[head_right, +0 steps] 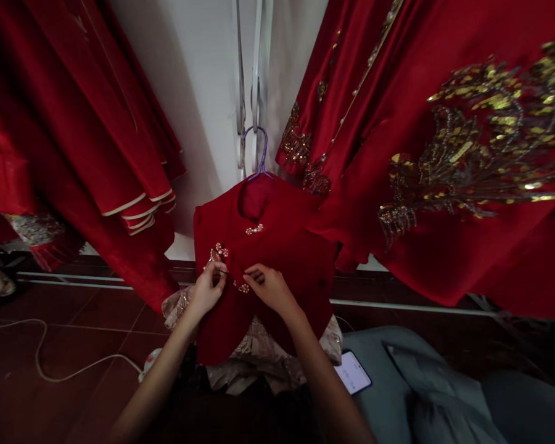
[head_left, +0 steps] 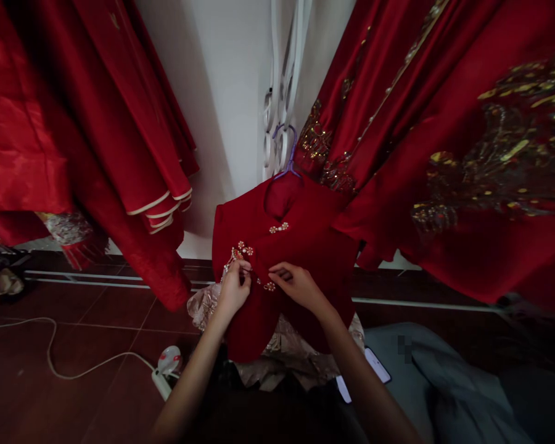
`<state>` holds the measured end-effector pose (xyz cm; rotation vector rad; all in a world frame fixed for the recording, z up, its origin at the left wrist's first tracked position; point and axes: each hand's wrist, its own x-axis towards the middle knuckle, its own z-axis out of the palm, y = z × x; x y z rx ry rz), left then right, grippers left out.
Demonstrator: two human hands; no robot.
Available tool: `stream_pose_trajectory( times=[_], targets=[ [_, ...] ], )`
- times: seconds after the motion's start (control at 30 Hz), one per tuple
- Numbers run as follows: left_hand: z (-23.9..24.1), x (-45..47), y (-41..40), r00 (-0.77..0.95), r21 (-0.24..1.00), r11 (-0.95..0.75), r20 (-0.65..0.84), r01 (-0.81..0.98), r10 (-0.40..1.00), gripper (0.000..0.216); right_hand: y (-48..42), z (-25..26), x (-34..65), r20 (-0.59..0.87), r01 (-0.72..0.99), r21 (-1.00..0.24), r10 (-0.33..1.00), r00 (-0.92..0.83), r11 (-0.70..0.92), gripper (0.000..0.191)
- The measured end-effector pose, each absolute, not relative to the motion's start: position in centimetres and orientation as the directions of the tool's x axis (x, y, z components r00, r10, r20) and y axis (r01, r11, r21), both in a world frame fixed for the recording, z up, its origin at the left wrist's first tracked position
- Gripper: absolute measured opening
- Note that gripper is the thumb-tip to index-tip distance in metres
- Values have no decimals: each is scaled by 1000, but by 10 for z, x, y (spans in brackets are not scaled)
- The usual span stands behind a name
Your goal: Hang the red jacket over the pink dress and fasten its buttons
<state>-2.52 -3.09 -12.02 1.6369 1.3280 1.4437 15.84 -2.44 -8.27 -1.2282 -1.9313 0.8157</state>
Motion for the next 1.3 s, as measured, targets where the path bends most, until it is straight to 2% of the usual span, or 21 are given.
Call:
stream_pose_trajectory(
  times=[0.13,0.23,0.37,0.47,0.57,0.67,0.87,1.07,1.17,1.3],
  targets=[
    [-119,-12,-56,-7,707,-328,426,627,905,29,-36,-86,168,122,603,-723,921,-369,337,26],
    [-120,-10,-62,69,606,-355,443,711,894,32,-38,-84,167,132,628,-683,909,-396,373,22],
    [-125,-16,-57,141,564,-392,436,727,889,23,-37,-79,168,157,563,-750,920,-358,347,19],
    [-127,-17,-54,133,543,-398,461,740,877,16,-37,-74,172,193,471,-831,947,-259,298,23],
    [-127,-14,-56,144,512,-425,499,747,855,11,-38,-71,173,121,365,-913,977,-178,180,29],
    [-127,-13,-60,144,515,-445,523,733,840,14,-37,-70,172,40,250,-965,984,-175,84,30],
    [-127,-17,-61,113,555,-446,532,702,839,19,-31,-76,172,23,176,-983,981,-192,58,29],
    [-117,-17,-54,192,486,-467,511,739,837,14,-31,-83,166,-16,111,-994,976,-219,9,25],
    [-114,-16,-49,225,452,-483,513,749,828,10,-31,-86,163,18,117,-992,967,-253,49,25],
    [-114,-13,-49,159,514,-442,504,735,849,6,-33,-85,160,78,201,-969,949,-307,145,26]
  ],
)
